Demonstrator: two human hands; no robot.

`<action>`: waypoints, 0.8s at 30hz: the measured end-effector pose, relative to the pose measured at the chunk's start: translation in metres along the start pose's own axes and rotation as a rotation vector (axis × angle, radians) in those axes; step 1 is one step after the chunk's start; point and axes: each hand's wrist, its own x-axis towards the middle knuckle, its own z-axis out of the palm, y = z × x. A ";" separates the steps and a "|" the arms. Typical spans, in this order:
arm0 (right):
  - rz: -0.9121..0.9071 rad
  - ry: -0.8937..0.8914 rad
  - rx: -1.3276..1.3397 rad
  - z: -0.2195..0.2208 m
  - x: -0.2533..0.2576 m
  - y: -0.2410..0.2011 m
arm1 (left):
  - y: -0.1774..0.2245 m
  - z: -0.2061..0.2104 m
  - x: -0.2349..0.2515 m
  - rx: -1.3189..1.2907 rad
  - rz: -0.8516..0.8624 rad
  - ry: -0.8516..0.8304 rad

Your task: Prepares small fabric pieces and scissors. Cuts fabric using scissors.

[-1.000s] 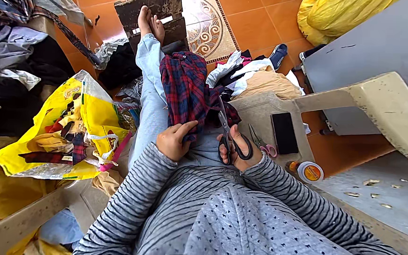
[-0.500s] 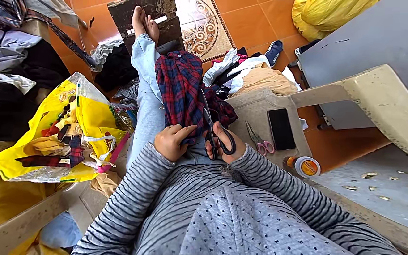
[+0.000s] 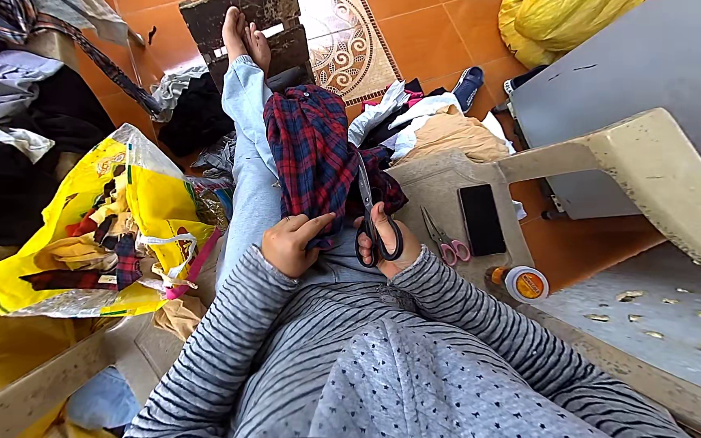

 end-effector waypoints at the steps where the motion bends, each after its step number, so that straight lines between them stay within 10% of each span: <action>1: 0.009 -0.001 0.009 0.001 -0.001 0.000 | 0.000 0.001 0.000 0.000 0.003 0.000; 15: 0.051 -0.024 0.075 0.006 0.007 -0.004 | -0.007 -0.009 0.003 -0.034 -0.043 0.029; 19: 0.061 -0.508 -0.240 -0.032 0.000 -0.007 | -0.035 -0.057 0.017 0.119 -0.404 0.099; 22: 0.015 -0.827 -0.411 -0.067 -0.001 -0.016 | -0.051 -0.087 0.044 0.323 -0.897 -0.181; 24: -0.073 -0.915 -0.438 -0.086 -0.004 -0.027 | -0.043 -0.084 0.059 0.336 -0.906 -0.289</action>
